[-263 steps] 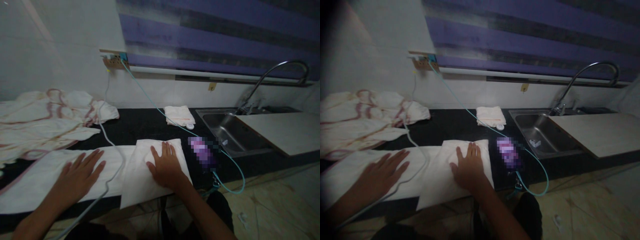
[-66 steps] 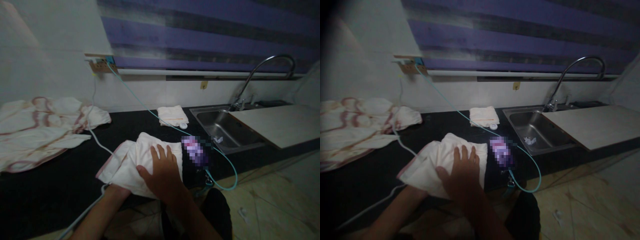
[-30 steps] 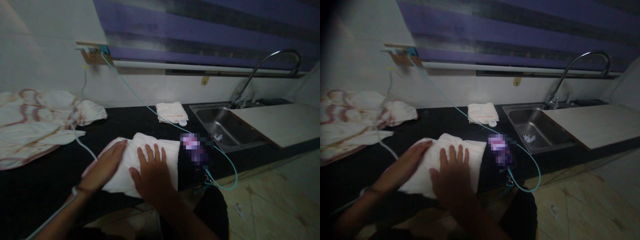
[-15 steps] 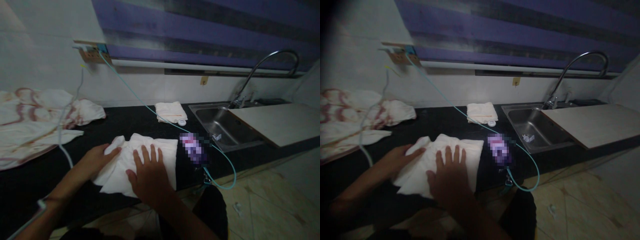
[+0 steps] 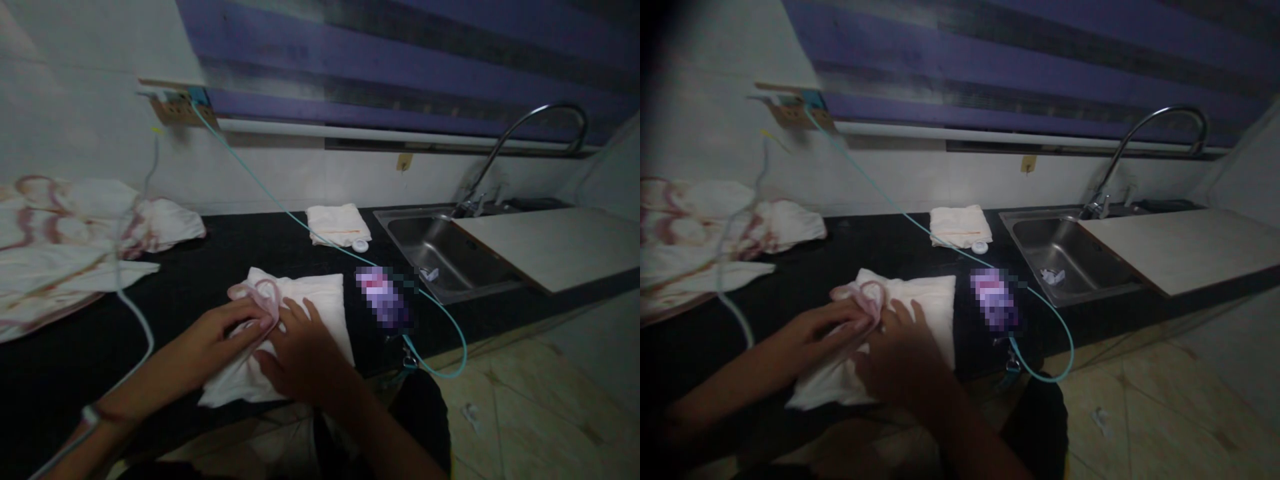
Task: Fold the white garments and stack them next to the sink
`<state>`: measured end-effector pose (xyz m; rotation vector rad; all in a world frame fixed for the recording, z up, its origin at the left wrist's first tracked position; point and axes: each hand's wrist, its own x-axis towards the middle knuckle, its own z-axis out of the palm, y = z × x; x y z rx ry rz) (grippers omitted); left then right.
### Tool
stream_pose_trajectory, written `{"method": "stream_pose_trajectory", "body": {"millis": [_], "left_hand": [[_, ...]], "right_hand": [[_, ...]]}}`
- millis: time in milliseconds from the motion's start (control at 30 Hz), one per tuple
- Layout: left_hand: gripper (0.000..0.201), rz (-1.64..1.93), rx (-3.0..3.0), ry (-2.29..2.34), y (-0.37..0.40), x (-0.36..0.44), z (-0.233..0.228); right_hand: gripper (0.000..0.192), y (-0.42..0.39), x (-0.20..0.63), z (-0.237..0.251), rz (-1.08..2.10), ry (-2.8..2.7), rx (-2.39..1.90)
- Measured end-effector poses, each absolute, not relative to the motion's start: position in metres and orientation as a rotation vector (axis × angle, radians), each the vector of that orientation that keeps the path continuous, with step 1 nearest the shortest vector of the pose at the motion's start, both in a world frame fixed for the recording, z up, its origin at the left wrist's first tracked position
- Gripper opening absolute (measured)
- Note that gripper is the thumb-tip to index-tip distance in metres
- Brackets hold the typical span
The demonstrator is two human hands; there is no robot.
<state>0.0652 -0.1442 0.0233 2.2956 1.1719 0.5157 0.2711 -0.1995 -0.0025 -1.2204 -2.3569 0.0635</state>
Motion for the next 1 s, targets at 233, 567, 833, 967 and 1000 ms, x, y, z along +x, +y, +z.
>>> {"method": "stream_pose_trajectory", "body": {"millis": [233, 567, 833, 967, 1000], "left_hand": [[0.026, 0.393, 2.616, 0.881, -0.157, 0.045, 0.027], [0.022, 0.391, 2.736, 0.64, -0.182, 0.056, 0.04], [0.058, 0.364, 2.864, 0.78, -0.206, 0.056, 0.029], [0.104, 0.456, 2.925, 0.86, -0.224, 0.033, -0.006], [0.107, 0.434, 2.903, 0.847, -0.227, 0.026, -0.015]], "right_hand": [[0.02, -0.212, 0.274, -0.007, 0.174, -2.003, -1.099], [0.023, -0.207, 0.281, 0.002, 0.303, -1.97, -1.023], [0.023, -0.232, 0.281, 0.002, 0.272, -2.134, -0.998], [0.04, -0.26, 0.284, -0.013, 0.262, -2.181, -0.892], [0.046, -0.264, 0.285, -0.017, 0.243, -2.199, -0.871]]}}
